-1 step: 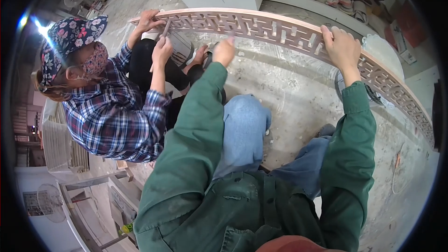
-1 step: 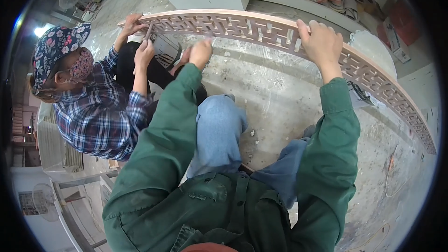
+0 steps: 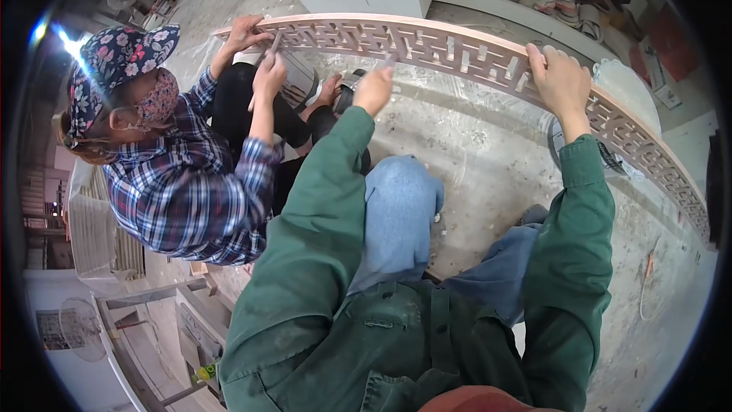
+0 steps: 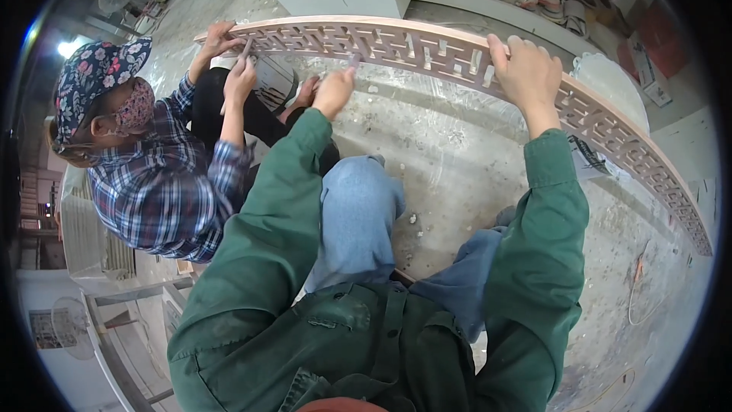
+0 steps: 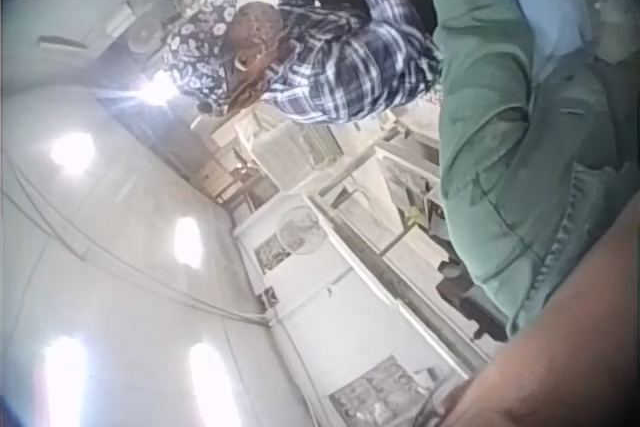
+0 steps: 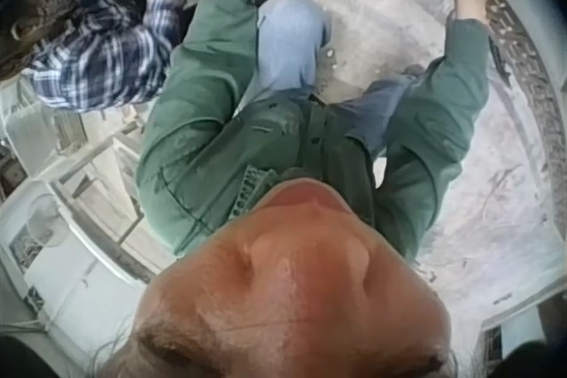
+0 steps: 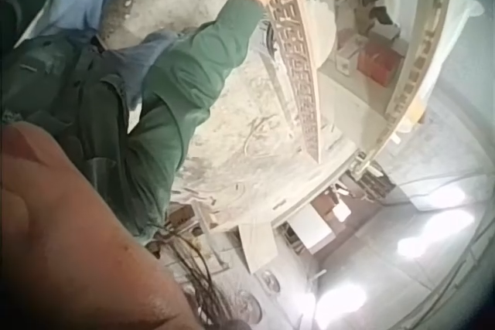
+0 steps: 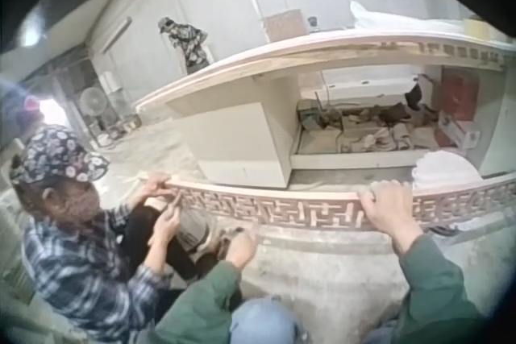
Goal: Sand the intricate patterns and edges of a decorative wooden trim piece using sandpaper.
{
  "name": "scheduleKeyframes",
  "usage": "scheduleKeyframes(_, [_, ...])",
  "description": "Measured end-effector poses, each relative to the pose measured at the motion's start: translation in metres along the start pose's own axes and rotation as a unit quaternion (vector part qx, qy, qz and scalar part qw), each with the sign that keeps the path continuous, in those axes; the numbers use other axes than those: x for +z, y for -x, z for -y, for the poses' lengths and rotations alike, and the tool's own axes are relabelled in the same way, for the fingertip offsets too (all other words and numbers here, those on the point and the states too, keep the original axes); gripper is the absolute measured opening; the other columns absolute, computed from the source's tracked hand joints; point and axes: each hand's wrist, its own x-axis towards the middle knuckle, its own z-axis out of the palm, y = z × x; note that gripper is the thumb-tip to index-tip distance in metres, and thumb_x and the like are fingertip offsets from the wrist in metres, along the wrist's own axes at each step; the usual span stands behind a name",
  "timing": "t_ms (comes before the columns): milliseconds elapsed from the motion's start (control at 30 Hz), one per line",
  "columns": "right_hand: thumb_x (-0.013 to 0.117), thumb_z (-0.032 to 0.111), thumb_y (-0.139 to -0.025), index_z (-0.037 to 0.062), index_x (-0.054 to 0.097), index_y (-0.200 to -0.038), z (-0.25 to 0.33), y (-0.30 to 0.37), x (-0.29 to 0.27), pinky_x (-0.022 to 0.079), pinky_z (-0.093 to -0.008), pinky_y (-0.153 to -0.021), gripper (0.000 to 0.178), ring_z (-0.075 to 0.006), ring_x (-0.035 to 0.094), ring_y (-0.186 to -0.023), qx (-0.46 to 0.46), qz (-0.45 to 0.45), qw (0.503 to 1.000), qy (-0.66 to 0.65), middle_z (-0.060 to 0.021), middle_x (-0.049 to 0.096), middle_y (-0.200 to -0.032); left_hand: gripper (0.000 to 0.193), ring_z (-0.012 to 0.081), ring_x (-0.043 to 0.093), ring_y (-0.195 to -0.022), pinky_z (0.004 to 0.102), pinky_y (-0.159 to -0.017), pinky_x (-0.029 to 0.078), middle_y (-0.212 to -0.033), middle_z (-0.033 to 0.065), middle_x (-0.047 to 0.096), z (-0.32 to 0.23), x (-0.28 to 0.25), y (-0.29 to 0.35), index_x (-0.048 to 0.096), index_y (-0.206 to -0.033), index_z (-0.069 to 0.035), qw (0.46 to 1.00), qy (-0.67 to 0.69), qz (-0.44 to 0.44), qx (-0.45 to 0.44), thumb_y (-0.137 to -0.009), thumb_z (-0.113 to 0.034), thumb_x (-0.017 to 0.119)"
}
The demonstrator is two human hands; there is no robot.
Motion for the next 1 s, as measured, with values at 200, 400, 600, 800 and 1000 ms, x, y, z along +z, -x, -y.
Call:
scheduleKeyframes(200, [0.042,0.049,-0.093,0.0095,0.063,-0.079,-0.031,0.012,0.000,0.045,-0.0493,-0.071,0.047,-0.0343,0.063,-0.081,0.004,-0.017,0.999,0.044,-0.0133,0.066,-0.083,0.033,0.0355,0.064,-0.075,0.0445,-0.069,0.051,-0.081,0.0236,0.064,-0.003,-0.012,-0.022,0.062,-0.093,0.005,0.921,-0.261,0.061,0.284,-0.093,-0.021,0.042])
scheduleKeyframes(400, [0.041,0.049,-0.093,0.0052,0.067,-0.083,-0.038,0.012,-0.012,0.047,-0.0491,-0.073,0.052,-0.0398,0.062,-0.084,0.043,0.041,0.998,0.014,-0.0207,0.066,-0.087,0.031,0.0393,0.064,-0.081,0.0492,-0.077,0.048,-0.085,0.0251,0.064,-0.051,0.043,0.017,0.064,-0.100,-0.004,0.992,0.115,0.056,0.015,-0.093,-0.027,0.045])
scheduleKeyframes(600, [0.037,0.051,-0.094,0.0022,0.069,-0.081,0.003,-0.004,-0.013,0.048,-0.0476,-0.072,0.060,-0.0403,0.063,-0.081,0.025,0.075,0.995,-0.059,-0.0229,0.065,-0.082,0.050,0.0439,0.063,-0.090,0.0520,-0.079,0.048,-0.092,0.0304,0.063,0.012,-0.015,-0.009,0.066,-0.091,0.002,0.995,0.048,0.040,-0.083,-0.097,-0.040,0.038])
scheduleKeyframes(800, [0.037,0.052,-0.093,0.0038,0.069,-0.079,-0.019,-0.002,-0.014,0.048,-0.0482,-0.071,0.060,-0.0396,0.063,-0.081,0.040,0.068,0.996,-0.047,-0.0212,0.066,-0.083,0.051,0.0431,0.063,-0.088,0.0507,-0.081,0.047,-0.087,0.0299,0.063,-0.031,0.018,0.003,0.065,-0.091,0.005,0.994,0.060,0.095,0.001,-0.097,-0.038,0.038])
scheduleKeyframes(1000, [0.036,0.050,-0.095,0.0042,0.069,-0.079,0.007,-0.002,-0.013,0.048,-0.0489,-0.072,0.059,-0.0397,0.063,-0.082,0.013,0.064,0.996,-0.060,-0.0211,0.066,-0.083,0.044,0.0426,0.064,-0.087,0.0509,-0.075,0.049,-0.089,0.0254,0.065,0.007,-0.001,-0.002,0.064,-0.096,0.000,0.997,0.026,0.032,-0.071,-0.097,-0.036,0.039])
